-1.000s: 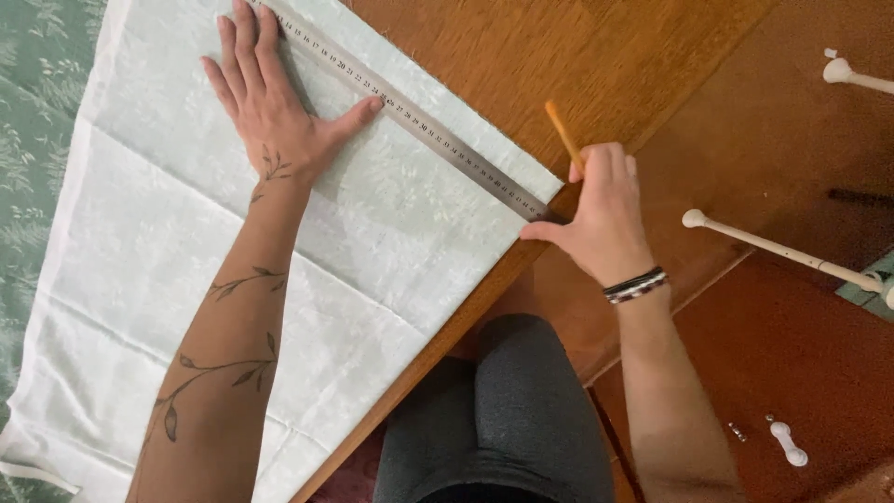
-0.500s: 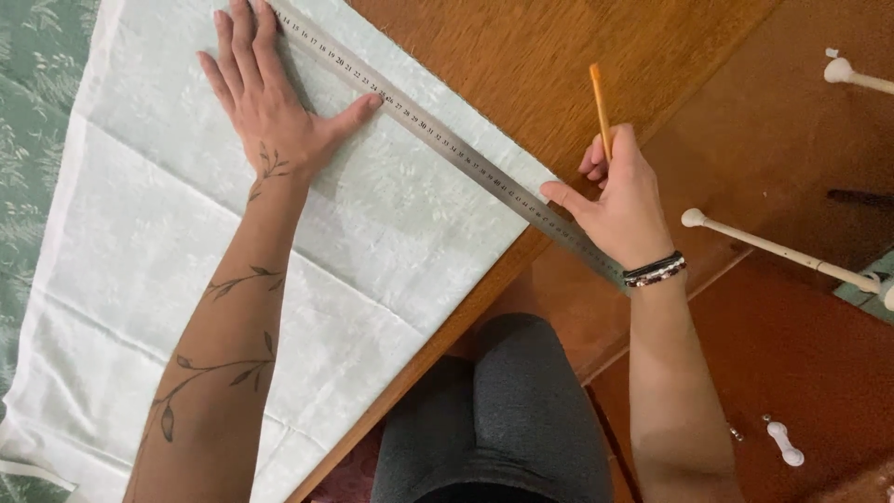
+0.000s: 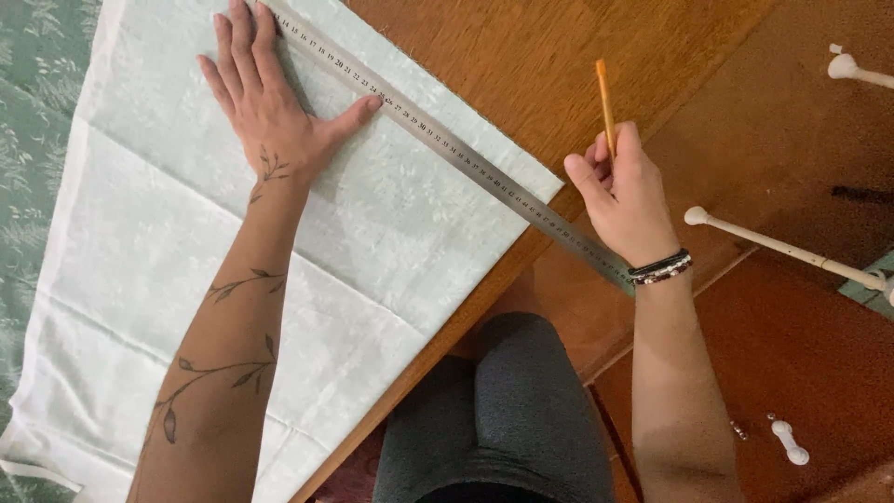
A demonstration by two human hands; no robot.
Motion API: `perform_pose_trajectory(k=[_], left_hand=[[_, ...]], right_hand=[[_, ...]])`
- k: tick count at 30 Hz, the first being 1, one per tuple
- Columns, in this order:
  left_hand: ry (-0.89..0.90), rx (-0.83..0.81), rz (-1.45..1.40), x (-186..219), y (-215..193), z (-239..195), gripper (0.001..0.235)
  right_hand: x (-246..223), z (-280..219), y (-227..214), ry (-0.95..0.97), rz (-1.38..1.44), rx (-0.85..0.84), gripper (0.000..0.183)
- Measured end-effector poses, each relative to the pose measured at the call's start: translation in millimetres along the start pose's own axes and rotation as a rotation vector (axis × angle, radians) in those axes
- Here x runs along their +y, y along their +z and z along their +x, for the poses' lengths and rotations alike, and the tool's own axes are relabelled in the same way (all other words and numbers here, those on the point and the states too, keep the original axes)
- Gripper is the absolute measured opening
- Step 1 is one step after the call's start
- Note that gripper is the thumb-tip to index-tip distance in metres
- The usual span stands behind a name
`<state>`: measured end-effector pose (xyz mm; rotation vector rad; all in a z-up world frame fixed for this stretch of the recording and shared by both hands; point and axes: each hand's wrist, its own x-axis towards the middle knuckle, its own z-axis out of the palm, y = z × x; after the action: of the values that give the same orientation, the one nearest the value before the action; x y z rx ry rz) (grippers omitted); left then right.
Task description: The person measures and marks a white fabric laid on a wooden table using a metal ruler and a pencil. They align the ruler along the edges and draw straight lines to mark measurements on the fabric.
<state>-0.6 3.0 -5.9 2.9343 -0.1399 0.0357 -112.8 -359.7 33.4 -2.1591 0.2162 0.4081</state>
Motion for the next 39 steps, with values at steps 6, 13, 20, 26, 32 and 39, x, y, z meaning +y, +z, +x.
perform_pose_trajectory(k=[6,13,20,26,32,39], left_hand=[[-0.021,-0.040,0.017,4.6,-4.5,1.4,0.131],[-0.016,-0.026,0.007,4.8,-4.6,1.5,0.131],[-0.011,-0.015,-0.005,3.6,-3.9,1.2,0.131],[-0.002,-0.008,-0.007,4.5,-4.8,1.5,0.130],[0.006,0.013,0.005,1.4,0.1,0.4,0.130],[0.004,0.007,0.021,0.6,0.5,0.3,0.130]], right_hand=[[-12.4,-3.9,-0.8,0.034,0.004,0.004,0.052],[-3.4,-1.5,5.2,-0.029,-0.072,0.034,0.055],[-7.1,-2.2,4.7,0.013,-0.067,0.026,0.055],[-1.7,-1.8,6.5,-0.024,-0.061,0.039,0.055],[-6.3,-1.3,5.3,0.012,-0.065,0.021,0.054],[-6.3,-1.6,5.4,0.017,-0.057,0.025,0.054]])
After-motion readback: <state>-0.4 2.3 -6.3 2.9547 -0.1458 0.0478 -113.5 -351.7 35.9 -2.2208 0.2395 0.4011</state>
